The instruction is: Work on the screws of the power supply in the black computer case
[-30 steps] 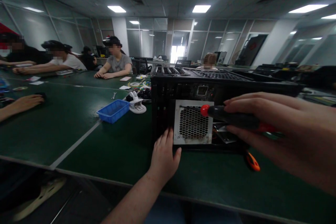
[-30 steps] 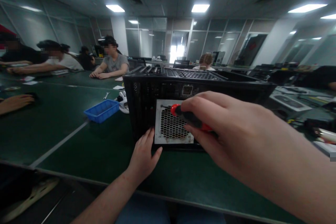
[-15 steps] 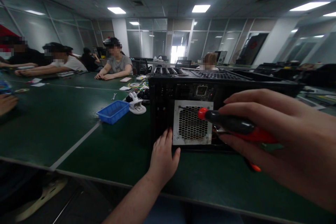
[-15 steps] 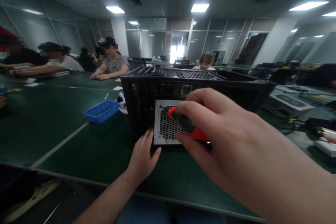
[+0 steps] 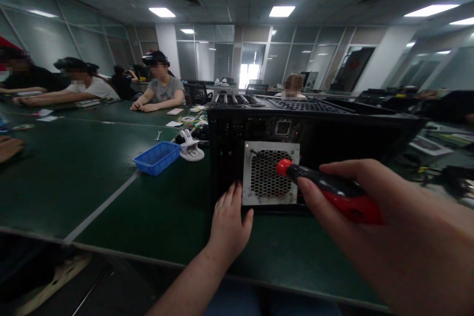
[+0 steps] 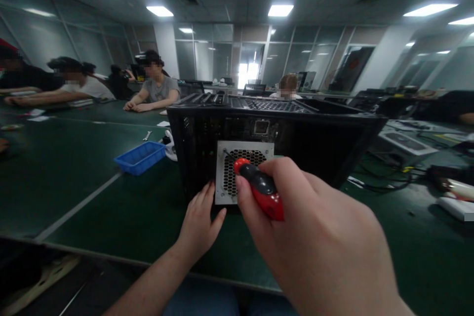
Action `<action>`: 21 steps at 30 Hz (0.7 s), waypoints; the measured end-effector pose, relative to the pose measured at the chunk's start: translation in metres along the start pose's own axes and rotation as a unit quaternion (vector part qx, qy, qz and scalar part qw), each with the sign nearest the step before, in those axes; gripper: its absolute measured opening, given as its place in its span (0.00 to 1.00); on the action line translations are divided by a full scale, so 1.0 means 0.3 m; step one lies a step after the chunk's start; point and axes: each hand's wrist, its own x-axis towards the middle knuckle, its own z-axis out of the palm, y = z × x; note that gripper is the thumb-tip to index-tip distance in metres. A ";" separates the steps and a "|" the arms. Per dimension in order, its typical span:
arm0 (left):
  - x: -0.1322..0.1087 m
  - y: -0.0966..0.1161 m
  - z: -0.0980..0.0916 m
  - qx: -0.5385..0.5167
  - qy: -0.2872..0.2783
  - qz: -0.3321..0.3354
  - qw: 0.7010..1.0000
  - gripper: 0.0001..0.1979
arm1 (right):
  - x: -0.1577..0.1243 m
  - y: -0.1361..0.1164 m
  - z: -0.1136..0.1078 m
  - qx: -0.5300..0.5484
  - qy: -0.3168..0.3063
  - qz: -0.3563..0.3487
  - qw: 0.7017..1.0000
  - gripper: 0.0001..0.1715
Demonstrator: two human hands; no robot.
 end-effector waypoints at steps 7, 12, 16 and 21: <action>0.004 -0.001 -0.002 0.000 -0.004 0.004 1.000 0.28 | 0.084 0.105 -0.015 0.128 -0.143 -0.247 0.950 0.17; 0.003 0.002 0.004 0.001 0.000 -0.004 1.000 0.28 | 0.128 0.142 -0.007 0.113 -0.088 -0.236 0.961 0.18; 0.003 0.004 0.001 0.002 -0.006 0.000 1.000 0.28 | 0.059 0.038 0.005 0.055 -0.015 -0.044 0.997 0.20; -0.002 0.000 0.003 0.007 0.006 0.005 1.000 0.29 | -0.003 -0.041 0.016 0.015 0.016 0.126 0.992 0.23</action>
